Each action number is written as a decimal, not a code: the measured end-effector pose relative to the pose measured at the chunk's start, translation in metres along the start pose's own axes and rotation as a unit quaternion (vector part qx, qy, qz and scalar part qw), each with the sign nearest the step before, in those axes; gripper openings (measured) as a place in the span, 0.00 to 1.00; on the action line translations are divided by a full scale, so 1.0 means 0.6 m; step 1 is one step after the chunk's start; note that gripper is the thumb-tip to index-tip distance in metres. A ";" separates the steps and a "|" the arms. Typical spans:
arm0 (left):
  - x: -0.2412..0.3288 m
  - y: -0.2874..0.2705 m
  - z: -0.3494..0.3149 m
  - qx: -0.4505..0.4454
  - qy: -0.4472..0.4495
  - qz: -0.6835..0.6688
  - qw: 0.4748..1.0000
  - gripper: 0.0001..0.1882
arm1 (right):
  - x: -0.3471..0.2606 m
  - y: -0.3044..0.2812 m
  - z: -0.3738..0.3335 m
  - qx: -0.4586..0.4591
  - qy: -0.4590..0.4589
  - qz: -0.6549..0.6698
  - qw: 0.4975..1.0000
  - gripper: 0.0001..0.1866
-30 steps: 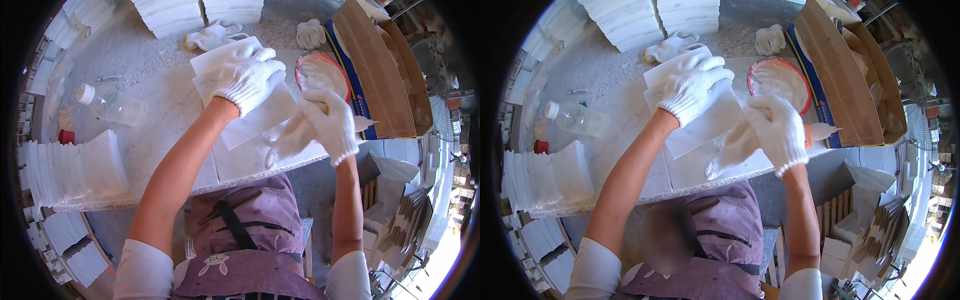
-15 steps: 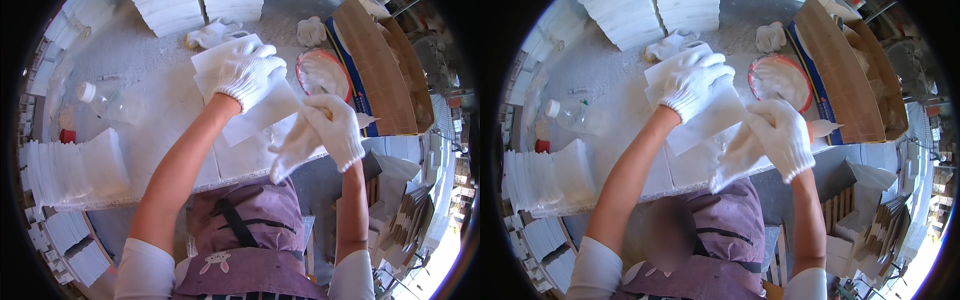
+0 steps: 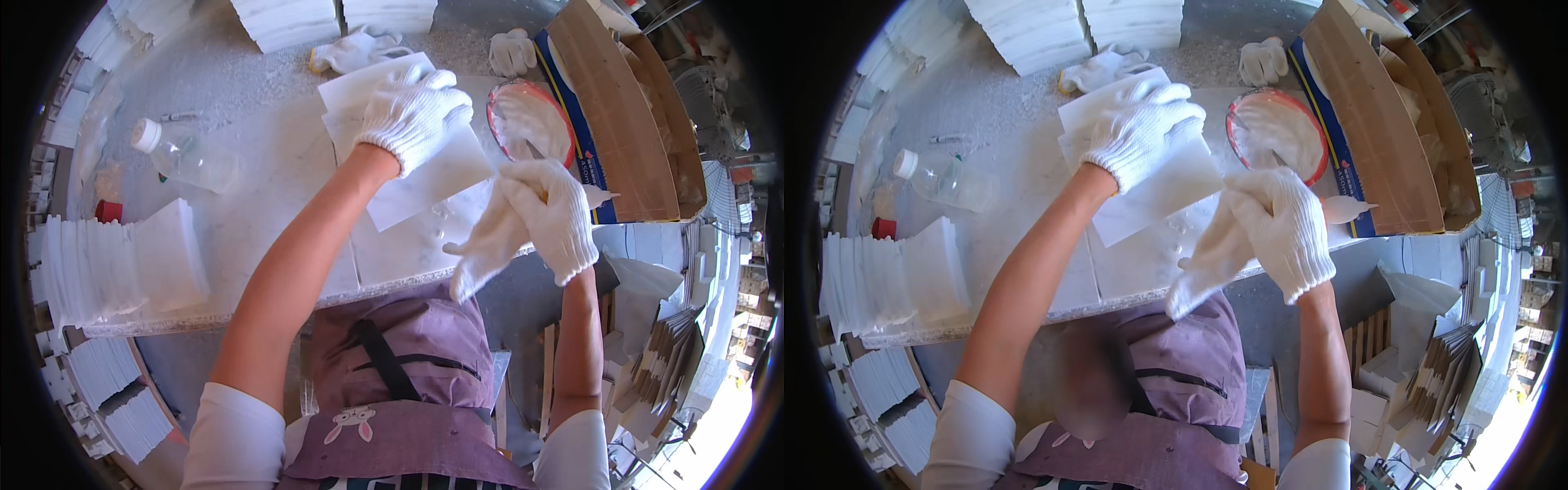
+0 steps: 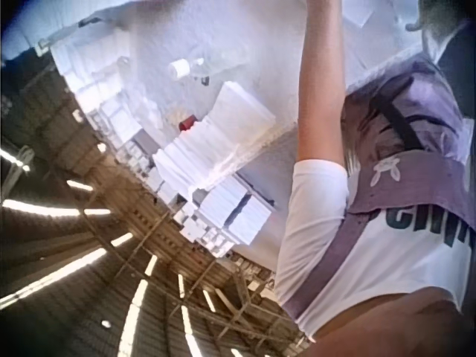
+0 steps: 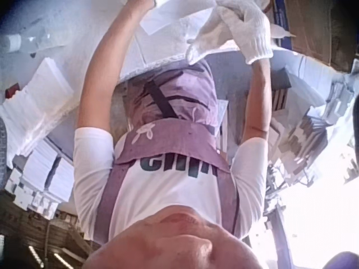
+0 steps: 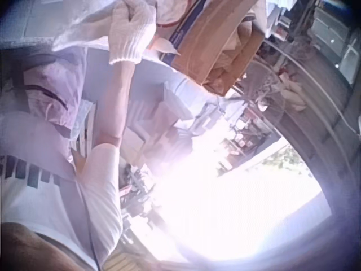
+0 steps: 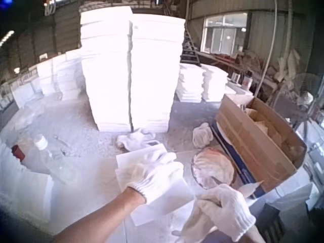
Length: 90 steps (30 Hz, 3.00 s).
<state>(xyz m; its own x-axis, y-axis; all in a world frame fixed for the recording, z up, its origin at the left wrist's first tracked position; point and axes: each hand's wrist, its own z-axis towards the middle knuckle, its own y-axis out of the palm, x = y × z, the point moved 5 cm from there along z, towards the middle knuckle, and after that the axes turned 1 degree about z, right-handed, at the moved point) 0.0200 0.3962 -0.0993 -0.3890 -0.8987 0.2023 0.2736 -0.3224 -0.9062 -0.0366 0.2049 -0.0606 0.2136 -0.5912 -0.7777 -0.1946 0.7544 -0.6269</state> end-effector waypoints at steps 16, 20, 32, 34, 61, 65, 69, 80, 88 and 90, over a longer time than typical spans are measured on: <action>-0.002 0.003 -0.005 0.085 0.010 -0.043 0.995 0.13 | 0.078 0.023 -0.088 0.032 0.142 0.125 0.981 0.15; -0.002 0.004 0.000 0.078 0.006 -0.039 0.996 0.14 | 0.079 0.025 -0.100 0.095 0.124 0.133 0.979 0.17; -0.018 -0.041 -0.022 0.014 -0.114 0.142 0.983 0.20 | 0.013 0.002 -0.041 0.153 0.005 0.095 0.984 0.12; -0.020 -0.040 -0.023 -0.003 -0.134 0.144 0.980 0.20 | -0.002 0.017 -0.005 0.159 -0.016 0.065 0.985 0.11; -0.002 -0.026 -0.031 0.031 -0.030 0.025 0.999 0.11 | 0.034 0.084 0.046 0.133 0.146 0.145 0.970 0.12; -0.006 -0.021 -0.039 0.044 -0.027 0.028 0.998 0.12 | 0.036 0.092 0.016 0.123 0.136 0.116 0.976 0.13; -0.005 -0.022 -0.036 0.040 -0.034 0.018 0.998 0.12 | 0.043 0.089 0.028 0.125 0.130 0.109 0.978 0.13; -0.004 -0.028 -0.031 0.042 -0.036 0.025 0.998 0.12 | 0.045 0.081 0.045 0.125 0.161 0.185 0.961 0.13; -0.002 -0.021 -0.039 0.044 -0.031 0.022 0.998 0.12 | 0.052 0.088 0.025 0.114 0.161 0.149 0.969 0.13; -0.003 -0.029 -0.032 0.032 -0.030 0.021 0.999 0.12 | 0.052 0.081 0.045 0.115 0.197 0.194 0.954 0.14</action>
<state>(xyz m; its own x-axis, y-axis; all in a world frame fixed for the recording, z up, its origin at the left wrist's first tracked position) -0.0009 0.4091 -0.0911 -0.3223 -0.9277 0.1883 0.3444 -0.3002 -0.8895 -0.0135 0.2310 -0.1140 -0.2173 -0.2819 -0.9345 0.0387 0.9541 -0.2968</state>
